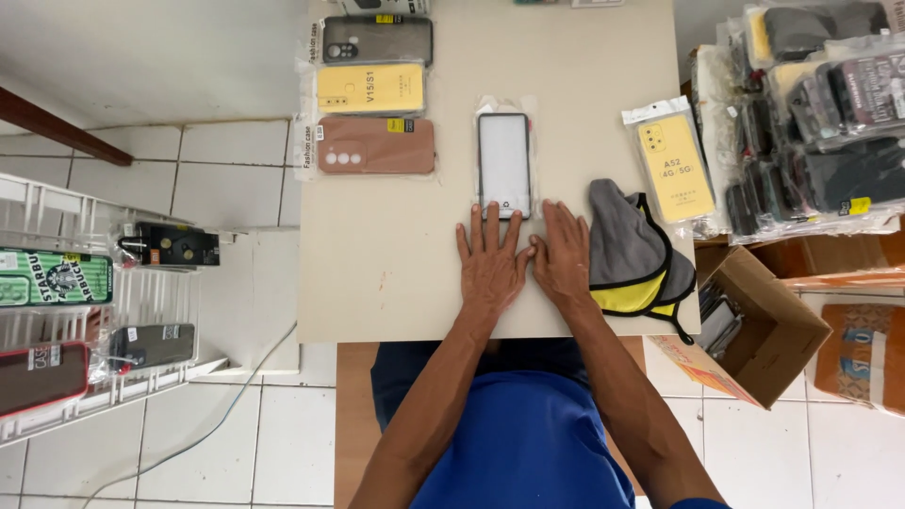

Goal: Sorting and inspecting phone screen protectors and cases by removing them from their packaging sleeves.

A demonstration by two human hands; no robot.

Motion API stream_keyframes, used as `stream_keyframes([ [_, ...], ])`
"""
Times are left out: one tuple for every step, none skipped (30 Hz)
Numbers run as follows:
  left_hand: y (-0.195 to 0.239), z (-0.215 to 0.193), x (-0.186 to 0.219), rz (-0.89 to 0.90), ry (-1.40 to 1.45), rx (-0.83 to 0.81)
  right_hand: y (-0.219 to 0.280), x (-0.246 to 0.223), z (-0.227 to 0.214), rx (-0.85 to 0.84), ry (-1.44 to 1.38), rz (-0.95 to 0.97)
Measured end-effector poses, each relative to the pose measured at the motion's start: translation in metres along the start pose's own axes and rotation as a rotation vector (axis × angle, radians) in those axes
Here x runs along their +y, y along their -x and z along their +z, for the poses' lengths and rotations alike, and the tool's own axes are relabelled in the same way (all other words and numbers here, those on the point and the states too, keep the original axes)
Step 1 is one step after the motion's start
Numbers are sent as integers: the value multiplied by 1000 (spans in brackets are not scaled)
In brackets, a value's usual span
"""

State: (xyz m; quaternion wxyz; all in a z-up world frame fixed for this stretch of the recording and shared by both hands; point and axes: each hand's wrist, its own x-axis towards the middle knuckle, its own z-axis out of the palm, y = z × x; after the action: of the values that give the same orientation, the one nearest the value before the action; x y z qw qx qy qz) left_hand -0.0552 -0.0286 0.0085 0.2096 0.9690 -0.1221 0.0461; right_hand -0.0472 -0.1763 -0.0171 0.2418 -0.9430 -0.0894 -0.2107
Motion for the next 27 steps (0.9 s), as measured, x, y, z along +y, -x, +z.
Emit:
stream_keyframes([
  [1,-2,0,5,2,4,0,0,-6,5,4,-1],
  [2,-4,0,1,10,-12,0,0,-12,78,11,-38],
  [1,-5,1,-1,20,-27,-1,1,-19,150,21,-76],
  [0,-4,0,5,24,-21,-1,12,-22,156,28,-78],
  [0,-4,-1,4,15,-32,-1,24,-24,203,189,-63],
  [1,-3,-2,4,7,-43,-1,35,-26,250,350,-48],
  [2,-5,-1,1,9,-45,1,38,-31,246,351,-48],
  [2,-6,-1,-2,13,-56,2,42,-36,223,440,28],
  [0,-7,0,-1,18,-64,1,46,-42,204,532,105],
  [0,-10,1,2,20,-63,2,45,-42,206,535,105],
  [0,-12,2,-7,17,-88,3,44,-43,116,516,179],
  [-1,-15,3,-15,14,-113,4,44,-44,26,497,253],
  [-2,-15,2,-16,14,-110,2,42,-44,28,497,251],
  [-3,-15,1,-22,18,-123,0,40,-43,-8,474,238],
  [-2,-15,2,-26,24,-139,0,39,-44,-45,453,230],
  [-3,-17,2,-24,26,-141,-1,34,-45,-46,455,232],
  [-3,-19,2,-30,25,-159,-2,29,-45,-92,394,224],
  [-3,-22,3,-35,23,-177,-3,24,-45,-137,333,216],
  [-3,-23,4,-38,24,-182,-4,23,-42,-143,332,218],
  [-3,-24,4,-40,19,-189,-5,23,-38,-113,217,229],
  [-6,-25,4,-40,12,-191,-9,24,-32,-78,102,236],
  [-5,-22,4,-40,11,-191,-12,18,-28,-78,101,236],
  [-4,-20,4,-30,5,-167,-16,12,-24,-84,101,155],
  [-3,-18,4,-19,-1,-142,-19,5,-20,-89,101,73],
  [-2,-16,3,-23,-4,-143,-21,-2,-18,-91,96,72],
  [-2,-14,2,-23,-15,-144,-24,-9,-17,-90,157,76],
  [-3,-12,2,-20,-25,-143,-27,-16,-16,-86,220,79],
])
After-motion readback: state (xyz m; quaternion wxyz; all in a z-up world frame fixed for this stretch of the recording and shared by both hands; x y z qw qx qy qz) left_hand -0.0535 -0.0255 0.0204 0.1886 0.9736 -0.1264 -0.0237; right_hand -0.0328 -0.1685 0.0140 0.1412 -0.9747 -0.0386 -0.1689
